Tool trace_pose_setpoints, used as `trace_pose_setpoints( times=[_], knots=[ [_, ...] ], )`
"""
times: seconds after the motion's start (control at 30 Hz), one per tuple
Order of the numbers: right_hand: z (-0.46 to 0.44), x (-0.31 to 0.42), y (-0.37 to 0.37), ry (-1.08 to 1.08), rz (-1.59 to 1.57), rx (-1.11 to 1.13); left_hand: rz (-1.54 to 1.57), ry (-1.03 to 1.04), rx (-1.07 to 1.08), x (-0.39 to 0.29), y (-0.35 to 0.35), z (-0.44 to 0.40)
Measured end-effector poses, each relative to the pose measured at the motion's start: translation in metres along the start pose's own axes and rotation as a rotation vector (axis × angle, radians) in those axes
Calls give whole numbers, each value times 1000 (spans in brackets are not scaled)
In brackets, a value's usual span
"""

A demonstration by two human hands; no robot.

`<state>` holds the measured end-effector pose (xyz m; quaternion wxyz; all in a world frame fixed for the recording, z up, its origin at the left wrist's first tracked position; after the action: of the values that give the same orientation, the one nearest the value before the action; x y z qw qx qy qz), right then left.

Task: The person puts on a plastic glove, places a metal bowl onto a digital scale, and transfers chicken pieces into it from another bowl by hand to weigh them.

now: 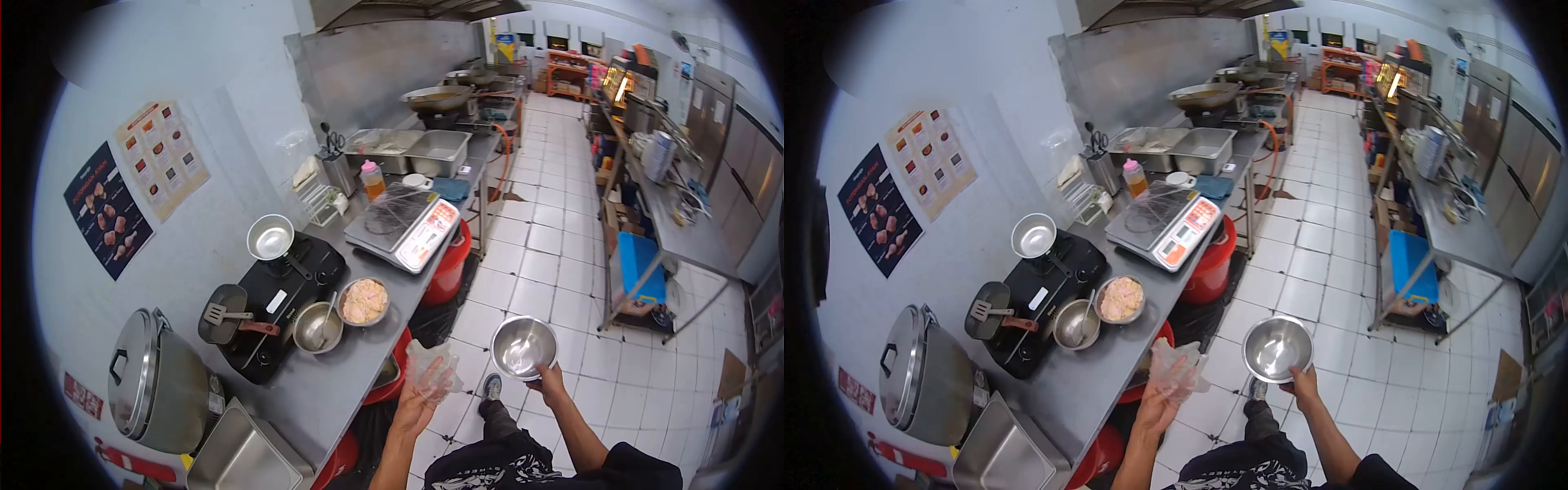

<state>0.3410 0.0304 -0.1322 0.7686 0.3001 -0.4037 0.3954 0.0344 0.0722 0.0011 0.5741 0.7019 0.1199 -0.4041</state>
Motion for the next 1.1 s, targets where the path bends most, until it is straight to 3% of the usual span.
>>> trace_pose_setpoints(
  times=[0.07, 0.1, 0.2, 0.27, 0.3, 0.37, 0.4, 0.6, 0.83, 0.9, 1.0, 1.1],
  knots=[
    [-15, 30, 11, -15, 69, 19, 25, 69, -102, -13, 13, 6],
    [-83, 36, 90, -32, -14, 89, -13, 47, -199, -45, -34, -52],
    [-186, 120, 167, -86, 33, 244, -41, 117, -402, -49, -49, -99],
    [-244, 162, 240, -212, 66, 420, 80, 214, -380, -56, -53, -123],
    [-260, 178, 275, -108, 68, 418, 132, 259, -361, -62, -56, -136],
    [-314, 198, 342, -172, 149, 618, 215, 310, -462, -59, -71, -162],
    [-319, 214, 366, -150, 123, 548, 270, 328, -521, -50, -76, -168],
    [-394, 235, 479, -57, 208, 675, 199, 370, -516, -41, -76, -238],
    [-431, 238, 511, 30, 257, 779, 262, 244, -459, -38, -82, -330],
    [-407, 274, 481, 16, 373, 559, 321, 209, -455, -39, -85, -361],
    [-393, 304, 440, -540, 530, 593, 279, 191, -427, -32, -99, -402],
    [-322, 328, 404, -644, 567, 894, 226, 154, -439, -36, -102, -444]
  ],
)
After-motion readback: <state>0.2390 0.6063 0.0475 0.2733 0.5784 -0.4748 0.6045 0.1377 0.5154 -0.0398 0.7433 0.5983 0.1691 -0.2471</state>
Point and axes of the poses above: each hand's wrist, its own z-axis away from the middle knuckle, its own y-axis out of the palm, x = y × z, the point moved 8 cm from there along -z, towards the middle knuckle, and after that the axes turned 2 degrees about -z, right-handed, at the moved point
